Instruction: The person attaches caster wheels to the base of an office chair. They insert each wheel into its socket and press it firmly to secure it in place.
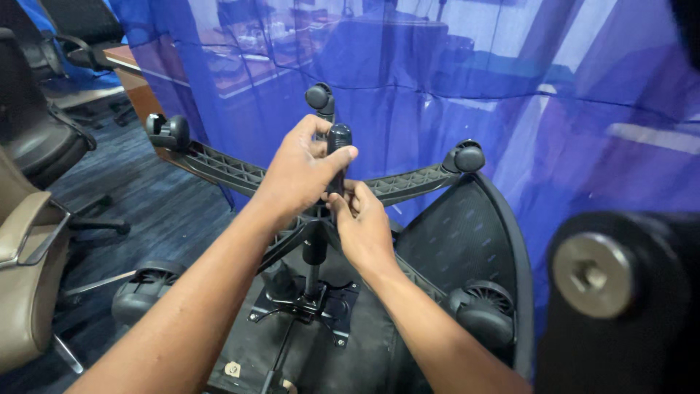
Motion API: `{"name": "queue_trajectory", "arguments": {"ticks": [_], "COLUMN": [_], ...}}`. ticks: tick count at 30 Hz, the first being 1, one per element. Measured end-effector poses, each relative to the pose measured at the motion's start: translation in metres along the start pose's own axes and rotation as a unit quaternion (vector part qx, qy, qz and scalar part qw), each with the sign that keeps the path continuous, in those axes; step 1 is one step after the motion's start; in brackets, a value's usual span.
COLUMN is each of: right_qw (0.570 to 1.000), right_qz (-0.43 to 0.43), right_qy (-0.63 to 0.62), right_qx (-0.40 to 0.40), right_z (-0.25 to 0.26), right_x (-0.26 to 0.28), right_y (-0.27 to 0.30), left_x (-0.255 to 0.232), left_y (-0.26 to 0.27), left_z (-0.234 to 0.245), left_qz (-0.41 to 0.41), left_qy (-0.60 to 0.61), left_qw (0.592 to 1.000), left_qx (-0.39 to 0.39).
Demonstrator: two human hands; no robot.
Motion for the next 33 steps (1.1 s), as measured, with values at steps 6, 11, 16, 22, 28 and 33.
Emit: {"name": "queue_trajectory", "arguments": {"ticks": [6,11,16,22,28,33], "right_qw": [0.973,0.971,0.98,0.999,0.997,0.998], "right_qz": [-0.104,-0.064,-0.036,0.04,-0.01,0.001], "right_qy": [0.192,0.223,0.193,0.001,0.073,0.068], "right_qx": [-0.071,-0.055,-0.023,0.033,-0.032,0.012], "right_z": [0.001,-0.002,0.0,0.006,0.004,0.005], "right_x": [0.009,0.02,0.011,-0.007,-0.009,-0.009], "right_y": [-0.005,-0.005,-0.002,-0.012,-0.012,-0.012], "left_x": [-0.026,-0.038,-0.048,-0.049,-0.05,-0.057], "left_y": [0.006,0.018,0.009,-0.007,-0.008,-0.02], "left_z": [0.009,0.009,0.014,0.028,0.026,0.033], "left_qz": [-0.088,-0.058,-0.066,-0.034,-0.152,-0.06], "left_qy": [-0.222,-0.157,-0.224,-0.202,-0.266,-0.267], "left_qw": [0.96,0.978,0.969,0.979,0.952,0.959], "left_qx": [-0.145,-0.121,-0.081,0.006,0.007,0.069]}}
Point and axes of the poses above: each hand's wrist, its own y-axis away from the middle knuckle, its own z-axis out of the back of the hand, x = y × z, the point moved 2 cm from there along -y, towards the middle knuckle, and after that the axes turned 4 degrees about z, right-handed, at the moved point
